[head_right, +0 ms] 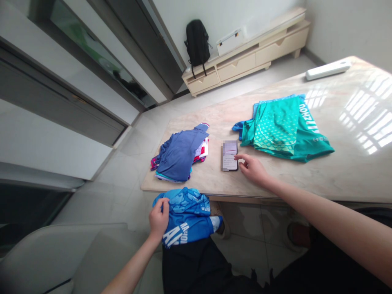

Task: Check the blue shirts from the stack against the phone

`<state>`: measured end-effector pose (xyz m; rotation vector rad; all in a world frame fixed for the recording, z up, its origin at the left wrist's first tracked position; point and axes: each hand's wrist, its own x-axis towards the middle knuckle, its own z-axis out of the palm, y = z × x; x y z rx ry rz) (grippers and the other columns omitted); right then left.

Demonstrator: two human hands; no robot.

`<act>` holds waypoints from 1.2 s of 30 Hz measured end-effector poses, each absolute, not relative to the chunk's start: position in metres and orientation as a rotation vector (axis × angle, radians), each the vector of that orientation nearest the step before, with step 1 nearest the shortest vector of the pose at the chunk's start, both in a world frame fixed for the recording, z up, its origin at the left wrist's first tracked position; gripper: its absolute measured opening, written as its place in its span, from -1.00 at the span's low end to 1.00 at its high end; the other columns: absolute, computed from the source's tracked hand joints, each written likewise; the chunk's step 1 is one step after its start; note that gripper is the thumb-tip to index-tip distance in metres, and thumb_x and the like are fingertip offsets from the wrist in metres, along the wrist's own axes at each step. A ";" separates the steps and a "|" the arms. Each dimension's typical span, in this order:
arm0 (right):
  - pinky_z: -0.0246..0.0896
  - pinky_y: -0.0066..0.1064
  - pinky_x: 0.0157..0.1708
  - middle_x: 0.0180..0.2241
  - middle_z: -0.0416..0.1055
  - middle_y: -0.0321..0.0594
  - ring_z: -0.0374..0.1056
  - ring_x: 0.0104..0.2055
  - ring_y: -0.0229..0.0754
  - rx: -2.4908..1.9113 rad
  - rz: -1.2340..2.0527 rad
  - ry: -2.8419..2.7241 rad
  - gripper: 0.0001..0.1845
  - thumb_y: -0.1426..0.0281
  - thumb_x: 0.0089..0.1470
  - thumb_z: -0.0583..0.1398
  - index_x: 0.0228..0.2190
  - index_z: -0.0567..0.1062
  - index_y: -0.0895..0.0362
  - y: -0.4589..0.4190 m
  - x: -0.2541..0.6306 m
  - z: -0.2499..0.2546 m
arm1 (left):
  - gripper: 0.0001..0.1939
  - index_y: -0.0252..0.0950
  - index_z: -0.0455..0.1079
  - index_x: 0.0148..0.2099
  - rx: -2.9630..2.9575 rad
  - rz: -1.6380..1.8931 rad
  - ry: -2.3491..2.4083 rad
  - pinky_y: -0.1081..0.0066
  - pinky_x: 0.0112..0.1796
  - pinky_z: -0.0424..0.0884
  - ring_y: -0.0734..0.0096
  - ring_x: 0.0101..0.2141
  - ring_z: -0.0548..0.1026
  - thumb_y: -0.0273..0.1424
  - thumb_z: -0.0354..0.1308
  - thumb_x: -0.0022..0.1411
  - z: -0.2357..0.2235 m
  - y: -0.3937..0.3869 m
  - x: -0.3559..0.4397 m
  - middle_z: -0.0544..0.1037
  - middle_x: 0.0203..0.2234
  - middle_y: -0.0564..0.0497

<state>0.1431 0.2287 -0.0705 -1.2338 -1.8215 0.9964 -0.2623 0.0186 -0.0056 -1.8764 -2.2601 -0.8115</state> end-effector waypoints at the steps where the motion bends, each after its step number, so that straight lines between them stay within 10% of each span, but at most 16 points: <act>1: 0.29 -0.31 -0.34 -0.07 0.62 -0.14 0.40 -0.42 -0.19 -1.237 0.995 -1.824 -0.60 0.43 0.18 0.11 0.01 0.57 0.08 0.229 0.143 -0.070 | -0.65 -0.22 0.52 -0.21 -1.876 -0.810 -2.260 0.35 -0.22 0.49 0.23 -0.30 0.65 -0.20 -0.03 0.48 -0.006 0.019 -0.262 0.68 -0.35 -0.02; 22: 0.25 -0.33 -0.37 -0.29 0.64 -0.18 0.38 -0.45 -0.17 -1.284 0.985 -1.851 -0.54 0.42 0.18 0.13 0.08 0.58 0.08 0.229 0.143 -0.071 | -0.64 -0.20 0.50 -0.22 -1.880 -0.807 -2.269 0.34 -0.23 0.49 0.23 -0.32 0.64 -0.18 -0.04 0.48 -0.004 0.019 -0.262 0.67 -0.36 -0.03; 36: 0.31 -0.31 -0.30 -0.07 0.65 -0.17 0.41 -0.41 -0.19 -1.253 0.977 -1.852 -0.57 0.44 0.16 0.13 0.02 0.59 0.06 0.230 0.142 -0.074 | -0.64 -0.19 0.50 -0.22 -1.873 -0.810 -2.273 0.34 -0.22 0.49 0.23 -0.31 0.64 -0.18 -0.04 0.48 -0.005 0.019 -0.261 0.67 -0.36 -0.02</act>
